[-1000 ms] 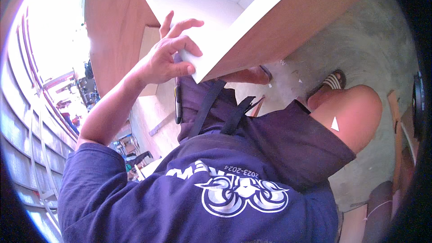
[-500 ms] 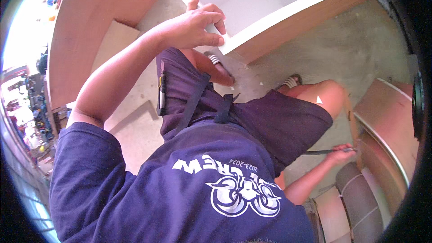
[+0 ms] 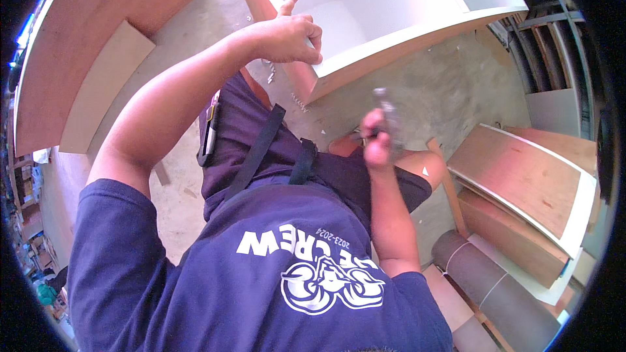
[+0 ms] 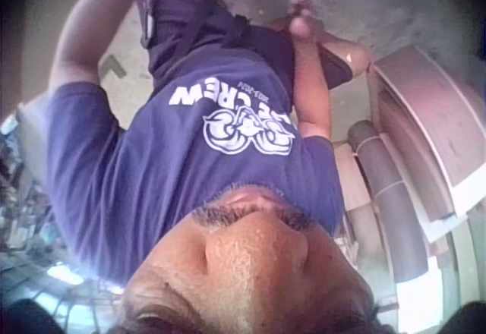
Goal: The person kneels on the floor and uses a hammer to tap a white cabinet frame, then uses a utility knife to pry off a white trim strip from the cabinet edge. The person continues to remove trim pieces from the cabinet while kneeling.
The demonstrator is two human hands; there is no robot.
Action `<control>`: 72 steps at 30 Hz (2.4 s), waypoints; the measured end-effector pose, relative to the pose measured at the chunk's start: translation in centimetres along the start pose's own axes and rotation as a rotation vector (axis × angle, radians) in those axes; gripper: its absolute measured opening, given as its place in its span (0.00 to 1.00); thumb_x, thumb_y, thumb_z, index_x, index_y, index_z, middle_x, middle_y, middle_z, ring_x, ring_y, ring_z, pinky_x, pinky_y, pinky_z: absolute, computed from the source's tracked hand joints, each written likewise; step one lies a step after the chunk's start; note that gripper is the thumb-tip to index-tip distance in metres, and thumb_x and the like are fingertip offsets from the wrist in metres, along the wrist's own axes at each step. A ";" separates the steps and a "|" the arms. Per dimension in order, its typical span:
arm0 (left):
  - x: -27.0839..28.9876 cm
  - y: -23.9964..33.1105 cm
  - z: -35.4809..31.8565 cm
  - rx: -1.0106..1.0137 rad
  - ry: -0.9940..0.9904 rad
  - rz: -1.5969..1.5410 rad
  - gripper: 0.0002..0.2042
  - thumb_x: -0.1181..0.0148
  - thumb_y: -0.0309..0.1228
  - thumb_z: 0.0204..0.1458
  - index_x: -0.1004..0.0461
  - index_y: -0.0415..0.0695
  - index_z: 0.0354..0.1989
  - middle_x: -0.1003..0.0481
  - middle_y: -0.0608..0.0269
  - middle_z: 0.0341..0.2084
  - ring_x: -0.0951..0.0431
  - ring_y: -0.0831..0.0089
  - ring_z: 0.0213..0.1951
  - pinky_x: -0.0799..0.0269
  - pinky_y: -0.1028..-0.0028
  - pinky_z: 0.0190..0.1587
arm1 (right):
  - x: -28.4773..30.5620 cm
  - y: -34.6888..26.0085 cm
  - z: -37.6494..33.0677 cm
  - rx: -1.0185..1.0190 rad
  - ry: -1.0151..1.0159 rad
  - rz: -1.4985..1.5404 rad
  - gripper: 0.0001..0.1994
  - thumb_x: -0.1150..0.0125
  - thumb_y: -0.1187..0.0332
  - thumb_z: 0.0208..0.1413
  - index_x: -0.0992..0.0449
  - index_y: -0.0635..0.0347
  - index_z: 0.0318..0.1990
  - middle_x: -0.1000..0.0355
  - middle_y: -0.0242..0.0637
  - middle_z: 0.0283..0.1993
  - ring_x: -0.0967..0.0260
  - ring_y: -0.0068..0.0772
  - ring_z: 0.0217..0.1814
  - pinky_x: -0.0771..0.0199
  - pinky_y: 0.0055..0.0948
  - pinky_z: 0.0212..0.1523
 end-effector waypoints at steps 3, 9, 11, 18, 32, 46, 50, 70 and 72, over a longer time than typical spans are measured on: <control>0.0 0.1 0.2 -0.028 -0.015 -0.030 0.11 0.40 0.41 0.51 0.22 0.46 0.34 0.26 0.57 0.38 0.27 0.62 0.56 0.82 0.48 0.74 | -1.5 2.5 -0.2 0.083 -0.091 -0.308 0.27 0.41 0.40 0.59 0.29 0.62 0.35 0.36 0.30 0.26 0.41 0.22 0.22 0.43 0.24 0.21; -0.3 0.0 0.4 -0.021 0.007 -0.043 0.11 0.40 0.40 0.51 0.22 0.46 0.33 0.26 0.56 0.37 0.26 0.63 0.54 0.81 0.47 0.74 | -3.0 3.6 0.9 0.086 -0.179 -0.327 0.28 0.45 0.42 0.62 0.29 0.64 0.32 0.35 0.31 0.25 0.40 0.21 0.22 0.41 0.23 0.22; -0.4 0.0 0.5 -0.026 -0.003 -0.036 0.11 0.40 0.40 0.50 0.22 0.46 0.33 0.26 0.57 0.37 0.26 0.63 0.54 0.81 0.46 0.74 | -3.2 4.3 1.3 0.009 -0.168 -0.370 0.28 0.46 0.41 0.62 0.29 0.64 0.31 0.35 0.31 0.25 0.40 0.21 0.22 0.41 0.23 0.22; -0.5 0.0 0.5 -0.058 0.028 -0.037 0.12 0.40 0.41 0.50 0.21 0.45 0.33 0.26 0.56 0.36 0.26 0.62 0.54 0.81 0.45 0.74 | -3.4 4.0 2.3 0.069 -0.264 -0.391 0.25 0.50 0.47 0.64 0.27 0.65 0.32 0.34 0.34 0.24 0.38 0.25 0.23 0.39 0.28 0.24; -0.5 0.1 0.5 -0.060 0.017 -0.004 0.13 0.40 0.43 0.50 0.21 0.45 0.35 0.26 0.54 0.37 0.24 0.58 0.52 0.80 0.44 0.74 | -3.4 3.6 2.5 0.094 -0.291 -0.391 0.18 0.47 0.55 0.64 0.30 0.63 0.31 0.37 0.30 0.24 0.40 0.21 0.23 0.43 0.24 0.23; -0.5 -0.4 -0.4 -0.115 0.060 -0.074 0.12 0.40 0.38 0.50 0.21 0.47 0.39 0.26 0.56 0.39 0.25 0.60 0.54 0.79 0.46 0.75 | -7.7 -11.9 6.3 -0.105 -0.249 -0.947 0.15 0.51 0.66 0.70 0.28 0.69 0.53 0.35 0.28 0.26 0.40 0.18 0.25 0.38 0.20 0.26; -0.5 -0.7 -0.6 -0.106 0.063 -0.114 0.11 0.39 0.35 0.49 0.22 0.49 0.40 0.26 0.57 0.41 0.33 0.52 0.62 0.77 0.47 0.75 | -9.1 -13.2 7.5 -0.084 -0.260 -1.128 0.14 0.48 0.67 0.68 0.27 0.69 0.54 0.33 0.33 0.25 0.39 0.21 0.26 0.36 0.24 0.27; -0.8 -1.1 -0.8 -0.137 0.079 -0.103 0.15 0.34 0.33 0.48 0.23 0.54 0.47 0.27 0.60 0.46 0.45 0.43 0.69 0.59 0.44 0.74 | -11.8 -11.4 9.4 -0.053 -0.396 -1.347 0.15 0.46 0.70 0.64 0.25 0.69 0.54 0.26 0.62 0.37 0.26 0.60 0.36 0.26 0.42 0.38; -0.6 -0.9 -1.0 -0.128 0.082 -0.009 0.17 0.34 0.33 0.47 0.24 0.54 0.48 0.28 0.61 0.48 0.49 0.40 0.70 0.55 0.44 0.73 | -11.9 -11.4 9.6 -0.056 -0.413 -1.358 0.15 0.46 0.70 0.64 0.26 0.69 0.54 0.26 0.62 0.36 0.26 0.60 0.35 0.26 0.41 0.38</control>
Point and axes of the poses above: each hand's wrist, its own z-axis towards the middle knuckle, its own x-axis out of the back of the hand, y = z × x, the point moved 3 cm from there along z, towards the middle knuckle
